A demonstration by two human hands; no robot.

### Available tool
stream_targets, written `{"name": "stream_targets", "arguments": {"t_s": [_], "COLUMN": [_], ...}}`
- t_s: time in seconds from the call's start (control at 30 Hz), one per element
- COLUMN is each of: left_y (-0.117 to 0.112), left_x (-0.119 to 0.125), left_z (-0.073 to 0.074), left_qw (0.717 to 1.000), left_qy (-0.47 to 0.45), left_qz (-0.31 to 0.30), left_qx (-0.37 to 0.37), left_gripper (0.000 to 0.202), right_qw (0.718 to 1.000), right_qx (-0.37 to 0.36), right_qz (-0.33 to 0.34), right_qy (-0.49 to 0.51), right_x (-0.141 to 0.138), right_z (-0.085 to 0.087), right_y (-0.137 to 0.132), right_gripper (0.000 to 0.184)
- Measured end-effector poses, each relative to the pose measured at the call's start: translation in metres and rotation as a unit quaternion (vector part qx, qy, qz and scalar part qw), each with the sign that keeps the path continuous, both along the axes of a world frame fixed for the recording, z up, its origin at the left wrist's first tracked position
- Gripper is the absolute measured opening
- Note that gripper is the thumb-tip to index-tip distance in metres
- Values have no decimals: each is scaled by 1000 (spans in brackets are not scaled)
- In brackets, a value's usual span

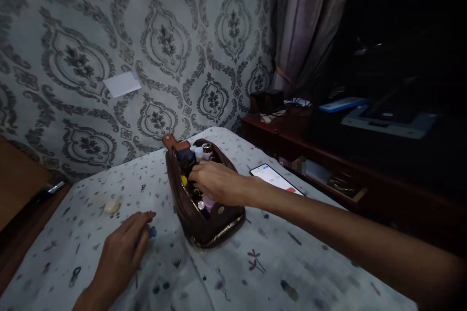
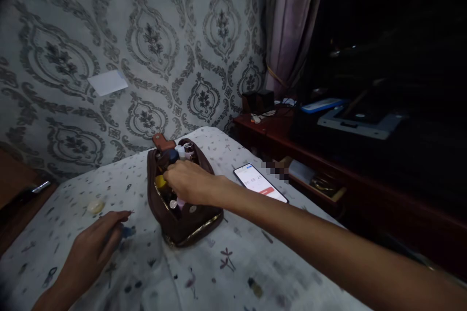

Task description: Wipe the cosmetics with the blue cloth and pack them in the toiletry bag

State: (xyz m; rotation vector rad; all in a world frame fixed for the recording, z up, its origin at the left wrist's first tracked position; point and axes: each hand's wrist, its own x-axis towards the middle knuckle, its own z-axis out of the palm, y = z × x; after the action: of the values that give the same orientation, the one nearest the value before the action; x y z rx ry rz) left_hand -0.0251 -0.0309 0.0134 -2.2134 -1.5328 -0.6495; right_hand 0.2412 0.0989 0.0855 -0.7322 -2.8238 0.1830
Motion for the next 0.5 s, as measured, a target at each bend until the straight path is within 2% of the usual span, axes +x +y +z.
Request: {"name": "stream_targets", "arguments": {"t_s": [0.1,0.23,0.5], "left_y": [-2,-10,-31], "left_x": [-7,-14,-40], "left_z": [-9,-18,-41], "left_qw": [998,992,980], "left_qy": [-34,-65,-86], "left_qz": [29,66,114], "left_qx": [-52,-82,-136], "left_gripper": [30,31,36], "right_qw": [999,997,993], "right_qx": [-22,-44,-8], "right_qz": [12,-29,-80], "right_qy": [-22,-52,-90], "right_x": [-20,-42,-42], "right_z": [-3,-8,2], "right_y": [4,10,-3], "right_gripper": [24,27,30]}}
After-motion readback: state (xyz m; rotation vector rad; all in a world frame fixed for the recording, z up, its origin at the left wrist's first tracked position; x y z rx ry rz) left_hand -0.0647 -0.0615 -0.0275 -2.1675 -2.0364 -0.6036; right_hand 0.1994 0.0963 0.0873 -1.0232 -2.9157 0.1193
